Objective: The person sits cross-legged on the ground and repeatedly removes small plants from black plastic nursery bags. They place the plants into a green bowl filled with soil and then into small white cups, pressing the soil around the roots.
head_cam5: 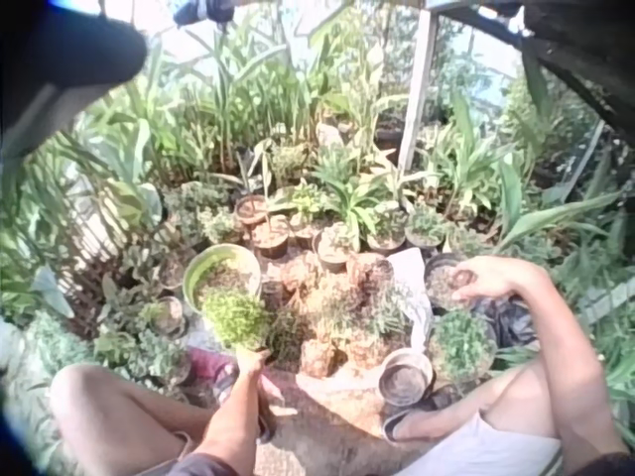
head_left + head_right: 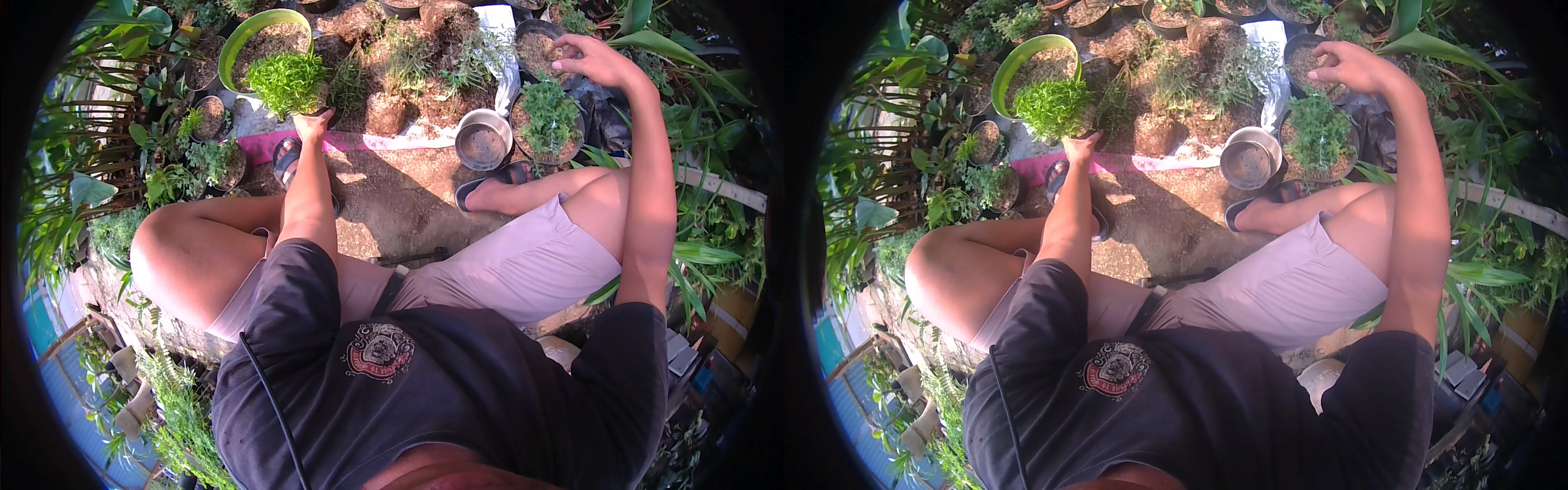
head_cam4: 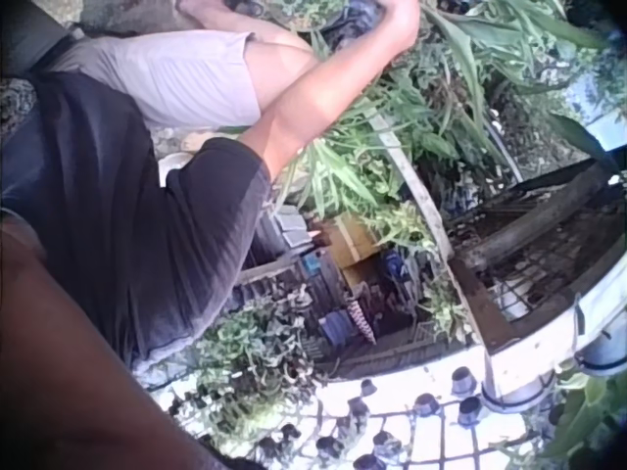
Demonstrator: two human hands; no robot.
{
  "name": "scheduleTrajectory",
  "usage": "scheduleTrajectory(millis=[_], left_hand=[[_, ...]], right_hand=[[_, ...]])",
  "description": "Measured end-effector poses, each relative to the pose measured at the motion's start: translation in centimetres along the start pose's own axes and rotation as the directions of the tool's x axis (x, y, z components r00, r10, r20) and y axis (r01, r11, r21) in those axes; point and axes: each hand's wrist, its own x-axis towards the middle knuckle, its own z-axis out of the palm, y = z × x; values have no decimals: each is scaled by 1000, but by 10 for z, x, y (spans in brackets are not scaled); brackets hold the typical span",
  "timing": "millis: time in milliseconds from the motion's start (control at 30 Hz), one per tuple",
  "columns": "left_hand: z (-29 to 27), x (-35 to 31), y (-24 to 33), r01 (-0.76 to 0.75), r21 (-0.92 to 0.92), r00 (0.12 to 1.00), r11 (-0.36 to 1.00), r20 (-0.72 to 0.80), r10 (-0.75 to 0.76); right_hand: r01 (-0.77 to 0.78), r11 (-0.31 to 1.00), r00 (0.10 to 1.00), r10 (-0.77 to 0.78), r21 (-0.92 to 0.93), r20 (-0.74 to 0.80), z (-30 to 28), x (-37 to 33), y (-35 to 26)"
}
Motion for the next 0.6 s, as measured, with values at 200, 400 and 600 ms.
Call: scheduleTrajectory(millis=[200,400,600], left_hand=[[-10,-36,60,-44,-24,954,999,-296,35],[-27,-51,95,-65,106,801,992,-587,115],[-45,-42,123,-112,108,723,988,-673,155]], right_hand=[[101,994,992,-103,-31,-75,-1,7,7],[172,980,978,-183,-104,-101,-8,15,-3],[262,955,947,-282,-142,-154,-10,14,-32]])
